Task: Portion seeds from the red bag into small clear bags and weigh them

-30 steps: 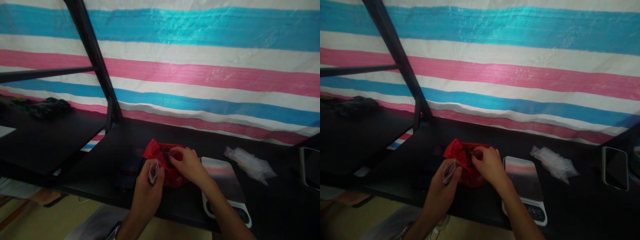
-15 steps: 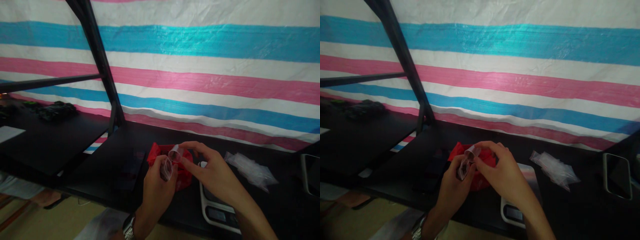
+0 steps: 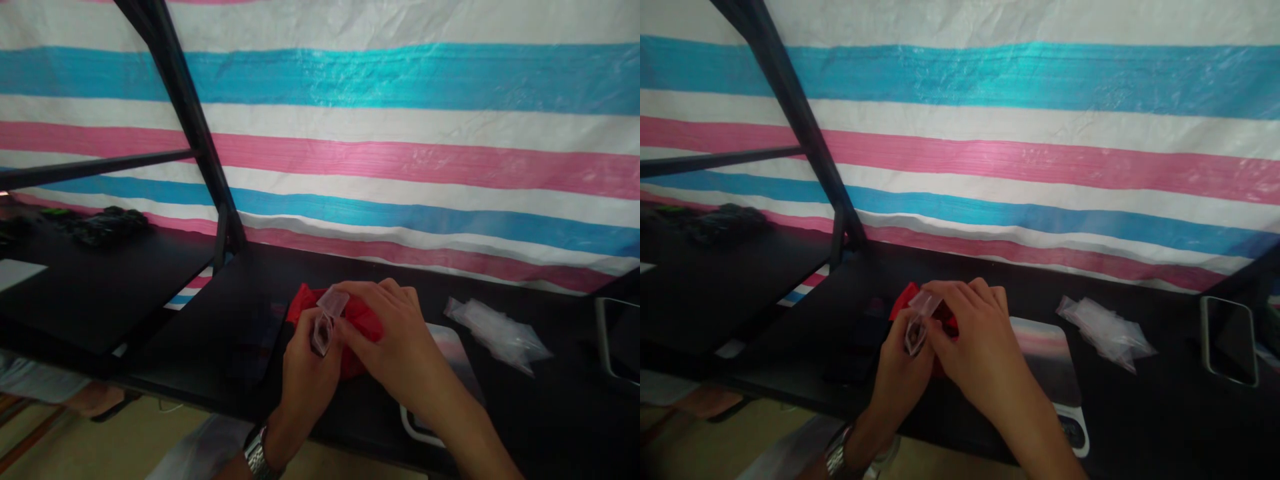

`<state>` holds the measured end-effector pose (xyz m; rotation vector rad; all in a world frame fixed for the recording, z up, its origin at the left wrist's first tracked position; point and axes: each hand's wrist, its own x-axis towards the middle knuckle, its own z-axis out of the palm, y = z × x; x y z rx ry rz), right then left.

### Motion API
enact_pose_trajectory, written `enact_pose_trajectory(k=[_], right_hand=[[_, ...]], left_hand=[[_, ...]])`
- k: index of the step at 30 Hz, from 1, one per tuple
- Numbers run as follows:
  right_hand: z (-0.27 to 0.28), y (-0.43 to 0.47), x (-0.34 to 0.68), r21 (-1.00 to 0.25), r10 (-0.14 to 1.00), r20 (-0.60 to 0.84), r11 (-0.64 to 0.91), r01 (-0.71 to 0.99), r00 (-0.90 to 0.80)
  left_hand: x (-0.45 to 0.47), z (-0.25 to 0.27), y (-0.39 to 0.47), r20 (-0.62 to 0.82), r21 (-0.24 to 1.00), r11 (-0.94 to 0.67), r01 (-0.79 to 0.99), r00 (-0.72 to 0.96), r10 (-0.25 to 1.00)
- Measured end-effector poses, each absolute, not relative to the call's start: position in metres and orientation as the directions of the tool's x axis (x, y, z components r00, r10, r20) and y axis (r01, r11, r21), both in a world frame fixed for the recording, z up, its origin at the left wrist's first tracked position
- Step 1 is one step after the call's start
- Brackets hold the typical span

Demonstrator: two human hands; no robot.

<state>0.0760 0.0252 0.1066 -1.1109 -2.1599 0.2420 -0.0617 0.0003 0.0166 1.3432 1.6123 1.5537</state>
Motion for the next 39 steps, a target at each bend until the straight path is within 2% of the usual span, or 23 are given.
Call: enact_pose_trajectory(k=[3, 6, 8, 13, 16, 20, 22, 25, 27, 29, 34, 39], right_hand=[[0.092, 0.038, 0.075, -0.482, 0.846, 0.440, 0.505, 0.716, -0.301], [0.075, 0.047, 0.080, -0.509, 0.886, 0.307, 0.461, 0.727, -0.347], [0.071, 0.046, 0.089, -0.581, 0.873, 0.282, 0.485, 0.653, -0.398], [0.085, 0.031, 0.114, -0.820, 0.812, 0.234, 0.460, 0.340, -0.535], [0.089, 0.030, 0.124, -0.863, 0.812, 0.187, 0.405, 0.303, -0.552], [0.083, 0.040, 0.150, -0.913, 0.881, 0.102, 0.267, 0.308, -0.461], [0.080, 0.046, 0.171, -0.928, 0.922, 0.105, 0.225, 0.296, -0.373], [0.077, 0.054, 0.205, -0.946, 0.965, 0.096, 0.165, 0.280, -0.243], [0.072, 0.057, 0.223, -0.943, 0.977, 0.061, 0.124, 0.308, -0.207], [0.066, 0.060, 0.238, -0.934, 0.982, 0.027, 0.092, 0.345, -0.189], [0.047, 0.064, 0.259, -0.883, 0.983, -0.032, 0.058, 0.467, -0.183], [0.037, 0.068, 0.271, -0.708, 0.979, 0.177, 0.198, 0.678, -0.101]], left_hand=[[-0.064, 0.018, -0.001, 0.274, 0.940, -0.163, 0.299, -0.377, 0.885], [-0.065, 0.018, -0.004, 0.283, 0.951, -0.208, 0.229, -0.378, 0.881], [-0.064, 0.018, -0.008, 0.261, 0.964, -0.228, 0.139, -0.323, 0.910], [-0.060, 0.021, -0.017, 0.119, 0.987, -0.114, -0.109, 0.044, 0.992], [-0.055, 0.021, -0.018, 0.051, 0.987, -0.012, -0.160, 0.244, 0.968], [-0.044, 0.016, -0.014, 0.072, 0.981, 0.006, -0.193, 0.397, 0.915], [-0.039, 0.012, -0.012, 0.106, 0.985, -0.047, -0.169, 0.362, 0.926], [-0.037, 0.005, -0.009, 0.206, 0.970, -0.225, 0.093, 0.175, 0.963], [-0.040, 0.002, -0.007, 0.340, 0.888, -0.351, 0.298, 0.090, 0.936], [-0.042, 0.002, -0.005, 0.443, 0.810, -0.434, 0.396, 0.074, 0.894], [-0.040, 0.009, -0.002, 0.528, 0.744, -0.494, 0.450, 0.057, 0.847], [-0.033, 0.013, 0.001, 0.569, 0.715, -0.529, 0.456, 0.058, 0.820]])
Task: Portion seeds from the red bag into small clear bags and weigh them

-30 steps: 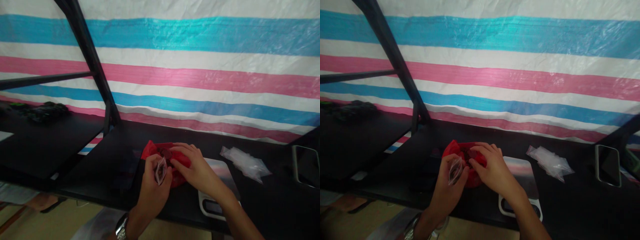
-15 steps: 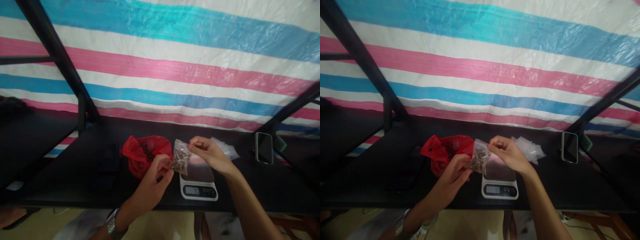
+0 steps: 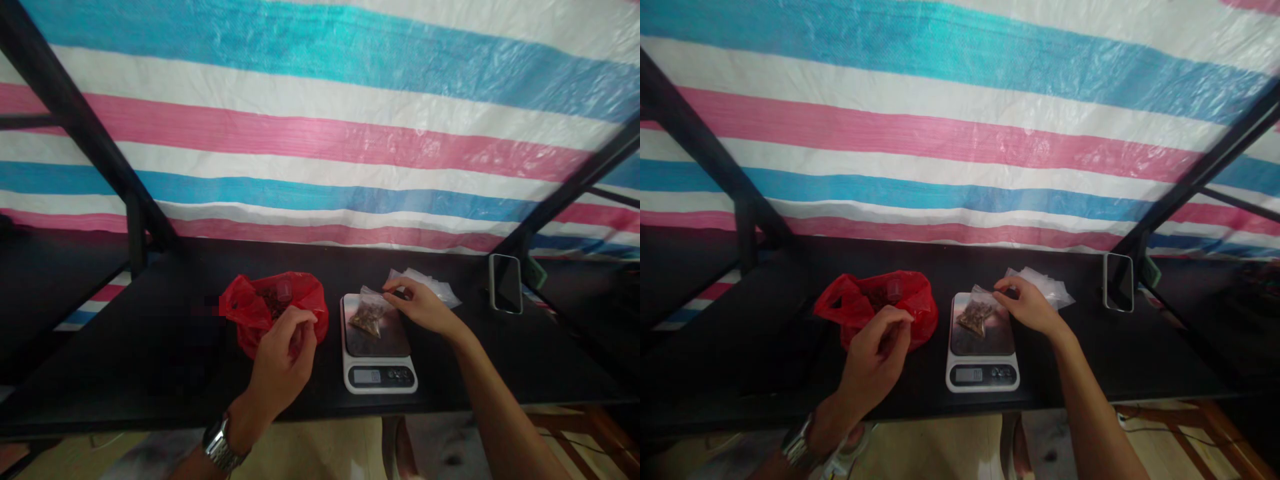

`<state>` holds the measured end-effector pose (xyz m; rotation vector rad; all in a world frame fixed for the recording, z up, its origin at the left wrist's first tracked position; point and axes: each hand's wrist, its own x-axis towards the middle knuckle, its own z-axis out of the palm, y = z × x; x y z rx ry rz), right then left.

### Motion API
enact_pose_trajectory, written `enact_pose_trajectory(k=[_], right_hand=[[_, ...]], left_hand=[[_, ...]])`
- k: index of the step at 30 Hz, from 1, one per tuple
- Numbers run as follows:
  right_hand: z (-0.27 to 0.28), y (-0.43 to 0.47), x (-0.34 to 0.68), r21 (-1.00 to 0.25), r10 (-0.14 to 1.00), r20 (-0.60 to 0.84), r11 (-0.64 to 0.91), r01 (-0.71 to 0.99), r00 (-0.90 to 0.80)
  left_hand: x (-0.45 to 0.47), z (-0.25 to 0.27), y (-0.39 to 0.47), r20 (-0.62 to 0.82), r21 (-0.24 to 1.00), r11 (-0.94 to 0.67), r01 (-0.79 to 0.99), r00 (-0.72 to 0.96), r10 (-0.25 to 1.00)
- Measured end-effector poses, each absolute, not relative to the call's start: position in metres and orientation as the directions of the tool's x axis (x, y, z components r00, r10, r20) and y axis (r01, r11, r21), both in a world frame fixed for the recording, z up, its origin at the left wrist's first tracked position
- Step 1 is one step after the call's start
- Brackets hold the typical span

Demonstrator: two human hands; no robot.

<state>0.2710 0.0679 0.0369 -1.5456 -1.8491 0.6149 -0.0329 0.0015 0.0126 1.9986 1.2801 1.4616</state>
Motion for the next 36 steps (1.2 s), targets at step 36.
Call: enact_pose_trajectory(k=[36], right_hand=[[0.027, 0.069, 0.267, -0.585, 0.925, 0.325, 0.360, 0.726, -0.197]], left_hand=[[-0.017, 0.012, 0.014, 0.767, 0.531, -0.718, 0.450, 0.104, 0.633]])
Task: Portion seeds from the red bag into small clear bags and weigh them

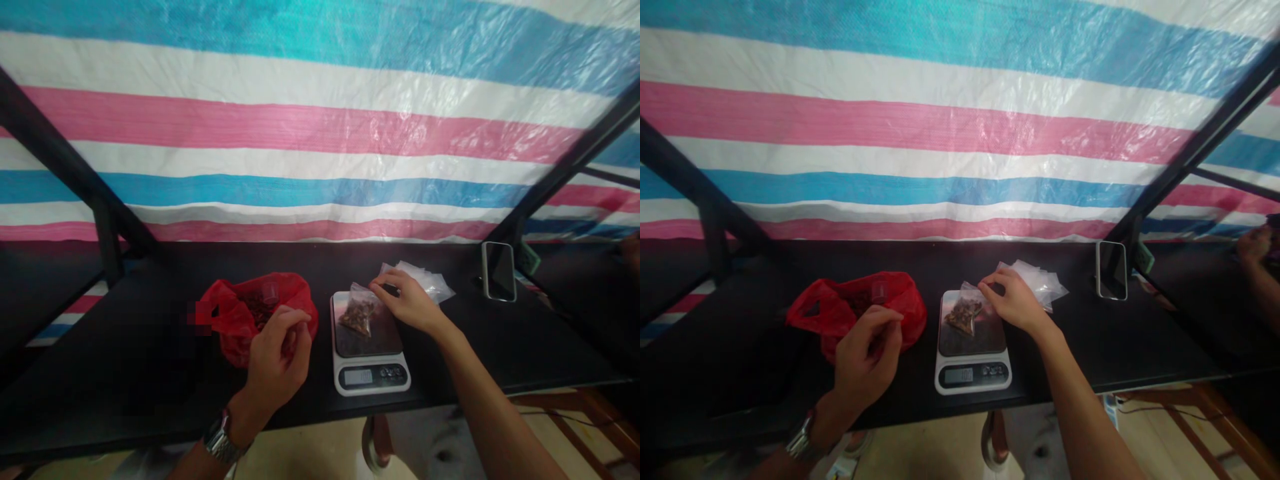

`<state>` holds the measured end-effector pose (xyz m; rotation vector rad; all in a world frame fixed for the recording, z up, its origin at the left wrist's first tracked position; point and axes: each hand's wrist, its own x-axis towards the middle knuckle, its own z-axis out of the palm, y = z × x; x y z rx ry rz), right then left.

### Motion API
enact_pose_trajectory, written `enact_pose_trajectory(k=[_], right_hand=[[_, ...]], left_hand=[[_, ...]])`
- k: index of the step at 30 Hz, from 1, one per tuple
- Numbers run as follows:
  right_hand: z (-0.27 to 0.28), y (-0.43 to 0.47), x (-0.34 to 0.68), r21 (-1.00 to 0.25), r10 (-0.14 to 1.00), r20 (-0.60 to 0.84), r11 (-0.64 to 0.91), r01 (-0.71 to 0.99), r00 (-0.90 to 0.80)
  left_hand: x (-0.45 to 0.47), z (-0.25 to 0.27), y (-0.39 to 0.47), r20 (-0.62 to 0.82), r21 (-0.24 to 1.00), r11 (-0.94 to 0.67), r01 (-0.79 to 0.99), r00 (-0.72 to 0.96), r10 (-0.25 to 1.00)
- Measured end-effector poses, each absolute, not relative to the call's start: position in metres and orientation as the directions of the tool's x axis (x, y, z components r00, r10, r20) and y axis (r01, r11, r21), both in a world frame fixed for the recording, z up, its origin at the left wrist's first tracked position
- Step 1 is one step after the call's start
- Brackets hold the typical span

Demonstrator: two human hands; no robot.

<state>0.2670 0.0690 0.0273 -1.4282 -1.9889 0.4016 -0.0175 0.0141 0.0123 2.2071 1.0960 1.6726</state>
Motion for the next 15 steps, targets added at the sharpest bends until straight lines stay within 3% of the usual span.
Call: enact_pose_trajectory(k=[8, 11, 15], right_hand=[[0.028, 0.070, 0.262, -0.623, 0.934, 0.296, 0.349, 0.700, -0.202], [0.039, 0.063, 0.254, -0.755, 0.942, 0.255, 0.335, 0.563, -0.219], [0.059, 0.046, 0.228, -0.895, 0.917, 0.172, 0.298, 0.333, -0.360]], left_hand=[[-0.020, 0.014, 0.013, 0.764, 0.536, -0.717, 0.445, 0.106, 0.637], [-0.019, 0.012, 0.012, 0.754, 0.564, -0.714, 0.415, 0.094, 0.650], [-0.015, 0.013, 0.012, 0.605, 0.742, -0.580, 0.337, 0.036, 0.795]])
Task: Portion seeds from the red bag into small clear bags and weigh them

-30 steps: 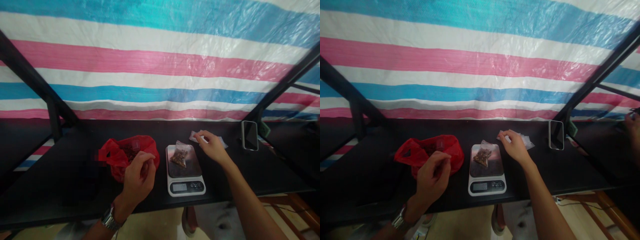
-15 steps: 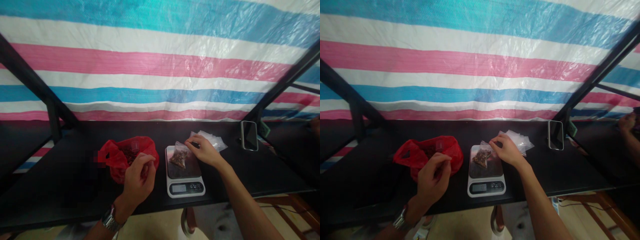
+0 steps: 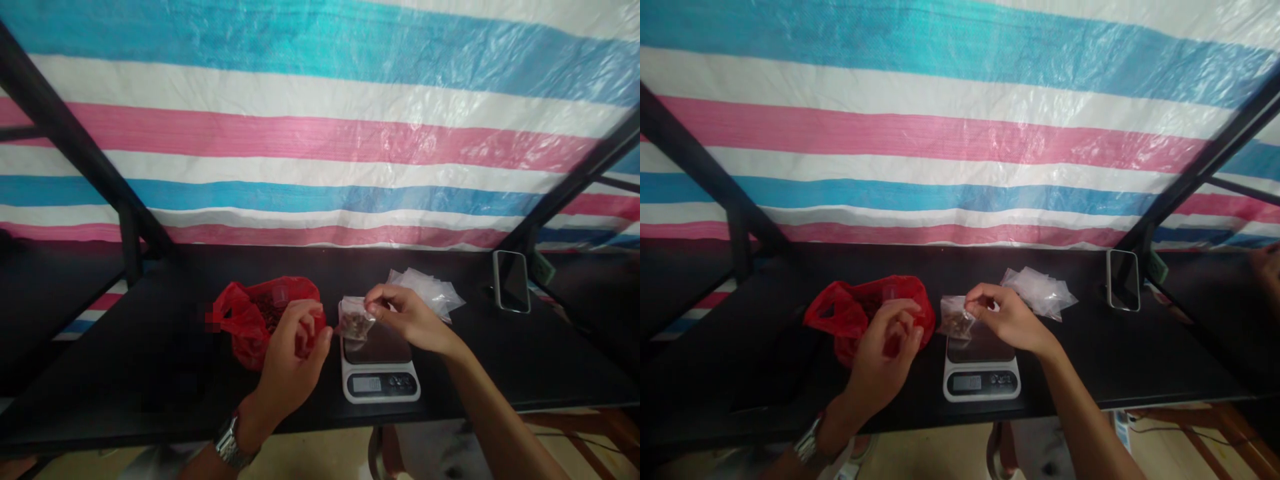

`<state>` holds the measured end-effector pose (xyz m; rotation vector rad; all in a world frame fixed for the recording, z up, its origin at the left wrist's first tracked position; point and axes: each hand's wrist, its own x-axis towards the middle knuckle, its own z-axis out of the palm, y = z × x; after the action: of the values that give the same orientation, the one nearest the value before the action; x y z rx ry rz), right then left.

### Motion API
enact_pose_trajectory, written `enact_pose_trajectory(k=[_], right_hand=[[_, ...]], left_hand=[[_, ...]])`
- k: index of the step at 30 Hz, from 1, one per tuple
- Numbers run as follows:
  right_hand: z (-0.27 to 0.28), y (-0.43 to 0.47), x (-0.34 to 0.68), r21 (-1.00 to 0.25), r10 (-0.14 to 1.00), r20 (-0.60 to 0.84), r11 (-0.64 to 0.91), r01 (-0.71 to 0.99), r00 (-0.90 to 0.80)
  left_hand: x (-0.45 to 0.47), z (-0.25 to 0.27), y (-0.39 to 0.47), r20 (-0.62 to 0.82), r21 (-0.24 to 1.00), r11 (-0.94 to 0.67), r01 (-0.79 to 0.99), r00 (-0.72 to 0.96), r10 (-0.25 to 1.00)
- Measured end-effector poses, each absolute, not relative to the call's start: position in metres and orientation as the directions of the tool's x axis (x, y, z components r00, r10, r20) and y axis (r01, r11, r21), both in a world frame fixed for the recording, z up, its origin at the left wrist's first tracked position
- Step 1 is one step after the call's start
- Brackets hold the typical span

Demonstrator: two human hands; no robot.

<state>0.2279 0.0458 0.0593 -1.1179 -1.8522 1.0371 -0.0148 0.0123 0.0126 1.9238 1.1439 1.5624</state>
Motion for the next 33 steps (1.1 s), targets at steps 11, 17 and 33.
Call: enact_pose_trajectory(k=[11, 17, 33], right_hand=[[0.050, 0.036, 0.171, -0.980, 0.930, 0.195, 0.197, -0.025, -0.313], [0.050, 0.039, 0.164, -0.971, 0.947, 0.239, 0.238, -0.030, -0.216], [0.049, 0.037, 0.148, -0.903, 0.914, 0.389, 0.403, 0.147, -0.119]], left_hand=[[-0.016, 0.024, 0.021, 0.233, 0.968, -0.228, 0.105, -0.034, 0.972], [-0.021, 0.026, 0.023, 0.236, 0.969, -0.228, 0.097, -0.084, 0.968], [-0.026, 0.021, 0.022, 0.300, 0.954, -0.299, 0.029, -0.053, 0.952]])
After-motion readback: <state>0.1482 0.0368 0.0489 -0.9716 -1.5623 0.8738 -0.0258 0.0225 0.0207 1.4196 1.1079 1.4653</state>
